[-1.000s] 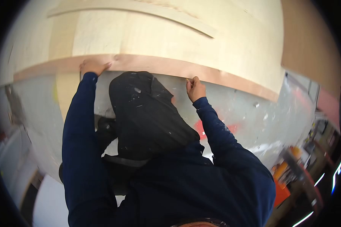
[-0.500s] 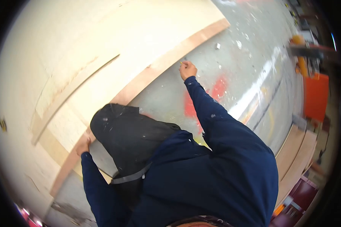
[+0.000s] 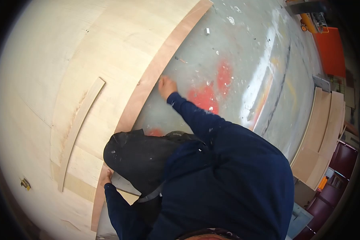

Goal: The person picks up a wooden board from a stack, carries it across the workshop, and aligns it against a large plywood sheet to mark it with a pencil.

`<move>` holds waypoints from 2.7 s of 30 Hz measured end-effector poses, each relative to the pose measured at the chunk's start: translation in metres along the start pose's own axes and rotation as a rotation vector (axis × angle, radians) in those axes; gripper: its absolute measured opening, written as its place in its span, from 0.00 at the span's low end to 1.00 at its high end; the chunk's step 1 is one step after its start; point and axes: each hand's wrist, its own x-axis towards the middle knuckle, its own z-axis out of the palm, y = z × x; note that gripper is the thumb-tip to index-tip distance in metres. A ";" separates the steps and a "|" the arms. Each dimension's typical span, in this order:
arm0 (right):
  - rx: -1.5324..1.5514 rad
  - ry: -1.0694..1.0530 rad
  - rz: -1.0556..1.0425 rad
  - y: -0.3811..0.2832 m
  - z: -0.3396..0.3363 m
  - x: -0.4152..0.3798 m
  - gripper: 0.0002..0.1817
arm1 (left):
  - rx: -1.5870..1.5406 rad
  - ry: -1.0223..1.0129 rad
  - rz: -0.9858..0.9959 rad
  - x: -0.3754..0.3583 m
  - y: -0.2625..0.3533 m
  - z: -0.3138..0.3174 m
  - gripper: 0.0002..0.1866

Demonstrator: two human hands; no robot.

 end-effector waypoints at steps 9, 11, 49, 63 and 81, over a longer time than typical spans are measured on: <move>0.174 -0.337 -0.129 -0.014 0.010 -0.081 0.12 | 0.065 -0.006 -0.021 0.003 0.016 0.002 0.43; 0.219 -0.086 0.124 0.008 0.007 -0.028 0.14 | 0.068 -0.001 -0.023 0.004 0.020 0.001 0.42; 0.341 -0.651 -0.087 -0.036 0.004 -0.083 0.11 | -0.017 0.012 -0.066 -0.015 0.033 0.012 0.34; -0.054 0.249 0.039 0.046 -0.071 0.153 0.14 | -0.170 0.036 -0.113 -0.010 0.014 0.020 0.31; -0.020 -0.335 -1.103 -0.136 0.118 -0.064 0.11 | -2.205 0.185 -0.523 -0.002 0.033 0.100 0.24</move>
